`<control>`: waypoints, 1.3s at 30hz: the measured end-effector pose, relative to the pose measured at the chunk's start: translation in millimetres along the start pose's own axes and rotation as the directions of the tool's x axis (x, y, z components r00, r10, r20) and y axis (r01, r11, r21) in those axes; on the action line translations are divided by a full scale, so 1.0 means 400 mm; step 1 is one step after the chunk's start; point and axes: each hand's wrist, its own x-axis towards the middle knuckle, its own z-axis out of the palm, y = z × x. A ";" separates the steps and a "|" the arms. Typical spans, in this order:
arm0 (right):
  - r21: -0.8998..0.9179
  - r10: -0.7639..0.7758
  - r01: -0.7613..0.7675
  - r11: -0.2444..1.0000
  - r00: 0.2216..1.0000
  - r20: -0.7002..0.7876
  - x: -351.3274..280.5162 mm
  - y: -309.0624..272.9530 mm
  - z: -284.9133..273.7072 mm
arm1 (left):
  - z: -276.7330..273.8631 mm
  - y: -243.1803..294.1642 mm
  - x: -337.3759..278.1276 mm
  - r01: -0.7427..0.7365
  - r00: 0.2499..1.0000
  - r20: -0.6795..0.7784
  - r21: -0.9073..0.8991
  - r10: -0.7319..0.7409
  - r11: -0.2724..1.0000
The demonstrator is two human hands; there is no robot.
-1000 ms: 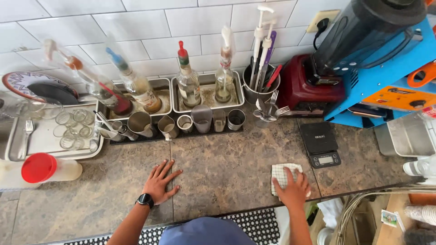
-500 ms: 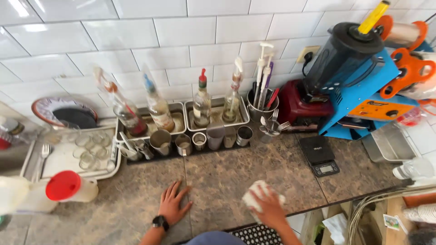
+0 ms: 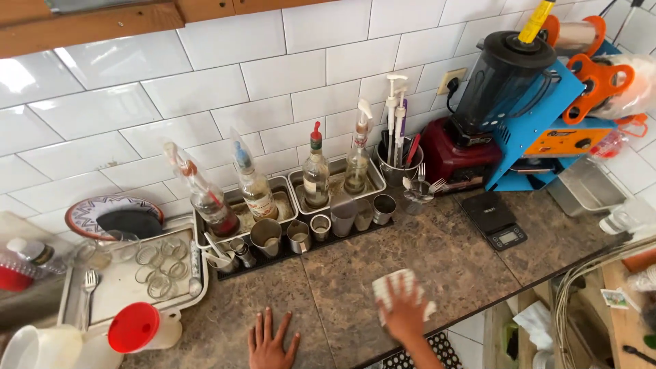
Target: Cleaning a coffee shop counter with a rag and rinsing a pitcher in a sink.
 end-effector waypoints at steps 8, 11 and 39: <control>-0.400 -0.481 0.270 0.876 0.433 -0.762 -0.002 0.071 0.148 | 0.027 0.051 0.083 0.200 0.979 -0.015 -0.145 -0.205 0.969; 0.033 -0.277 0.344 0.939 0.808 -0.521 0.087 0.211 0.147 | 0.031 0.066 0.099 0.161 0.987 -0.012 -0.036 -0.162 0.986; -0.038 -0.568 0.567 0.823 0.820 -0.067 0.376 0.476 -0.072 | 0.076 0.078 0.116 0.217 0.922 -0.302 -0.114 -0.241 0.970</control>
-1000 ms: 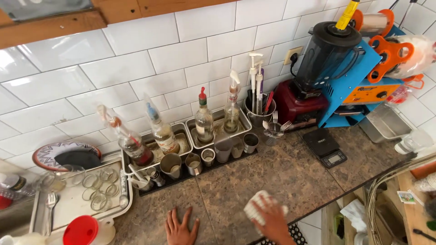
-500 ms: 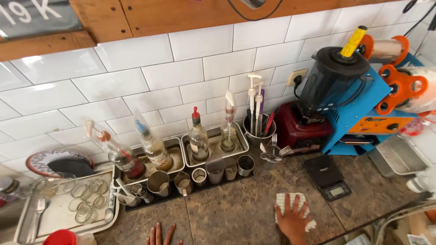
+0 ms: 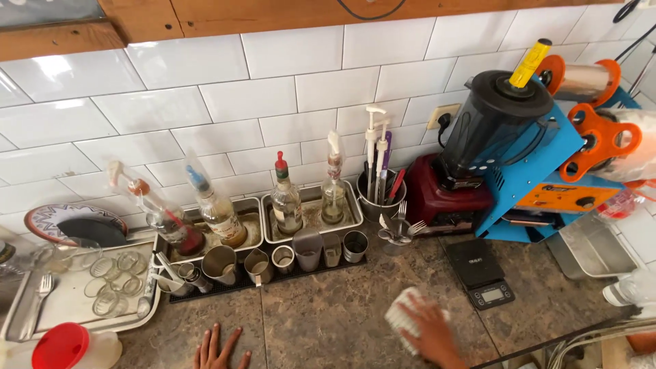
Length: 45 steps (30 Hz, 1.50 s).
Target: Cleaning a coffee shop counter with a rag and rinsing a pitcher in a sink.
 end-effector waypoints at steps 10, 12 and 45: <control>-0.111 0.292 -0.365 0.924 0.865 -0.408 0.162 -0.160 0.137 | 0.014 -0.020 0.009 0.007 0.999 0.033 0.006 -0.007 1.000; -0.203 0.074 -0.266 0.943 0.757 -0.649 0.145 -0.227 0.156 | 0.027 -0.018 0.002 0.020 0.999 0.041 -0.001 -0.020 1.000; -0.108 0.380 -0.588 0.801 0.641 -0.667 -0.061 -0.109 0.285 | -0.032 -0.006 0.011 -0.020 0.990 0.141 -0.052 0.027 0.998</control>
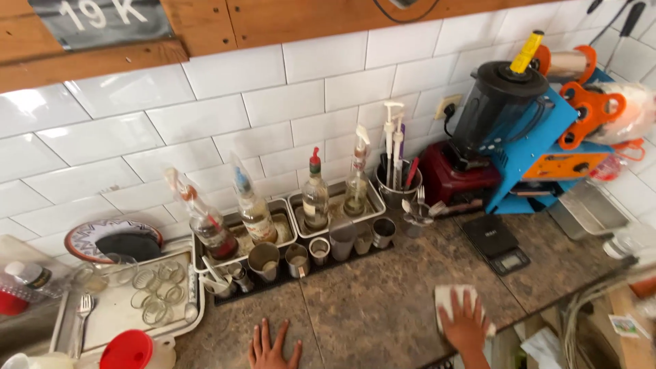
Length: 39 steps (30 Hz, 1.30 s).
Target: Cleaning a coffee shop counter with a rag and rinsing a pitcher in a sink.
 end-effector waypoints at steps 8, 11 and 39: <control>0.422 -0.147 -0.171 0.890 0.769 0.623 0.066 -0.510 -0.324 | -0.158 0.035 0.018 0.003 0.960 0.281 0.023 -0.009 1.000; 0.529 -0.583 0.248 0.812 0.400 0.707 0.015 -0.604 -0.735 | -0.135 0.023 0.007 -0.026 0.979 0.201 -0.007 0.027 1.000; 0.531 -0.662 0.400 0.747 0.525 0.535 -0.067 -0.426 -0.656 | -0.152 0.010 0.003 -0.119 0.974 0.192 -0.027 0.122 0.993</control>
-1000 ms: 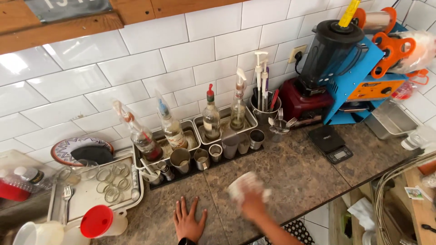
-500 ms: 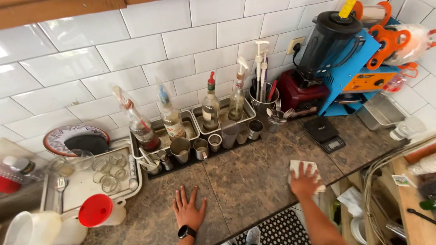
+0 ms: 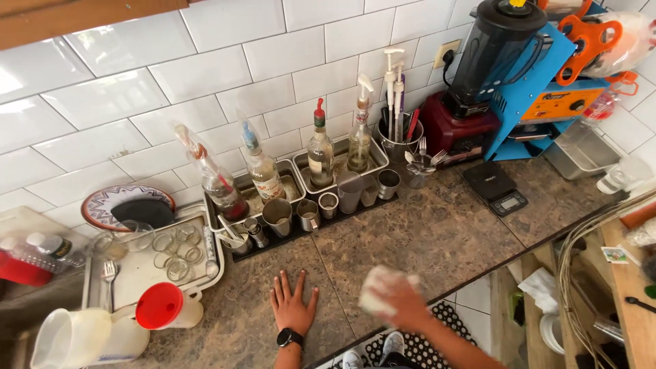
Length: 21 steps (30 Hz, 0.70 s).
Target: Cleaning a coffee shop counter with a rag and rinsing a pitcher in a sink.
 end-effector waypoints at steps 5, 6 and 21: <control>0.303 0.702 -0.637 0.708 0.683 -0.205 0.006 0.507 0.214 | -0.018 0.008 0.002 0.014 1.000 -0.022 -0.067 -0.015 0.998; 0.301 0.700 -0.636 0.710 0.686 -0.201 0.015 0.538 0.211 | -0.025 0.011 -0.006 0.018 1.000 -0.019 -0.065 -0.019 0.998; 0.029 -0.017 0.013 0.999 0.991 0.134 0.035 -0.123 -0.109 | -0.023 0.010 0.001 0.003 1.000 -0.027 -0.028 -0.004 1.000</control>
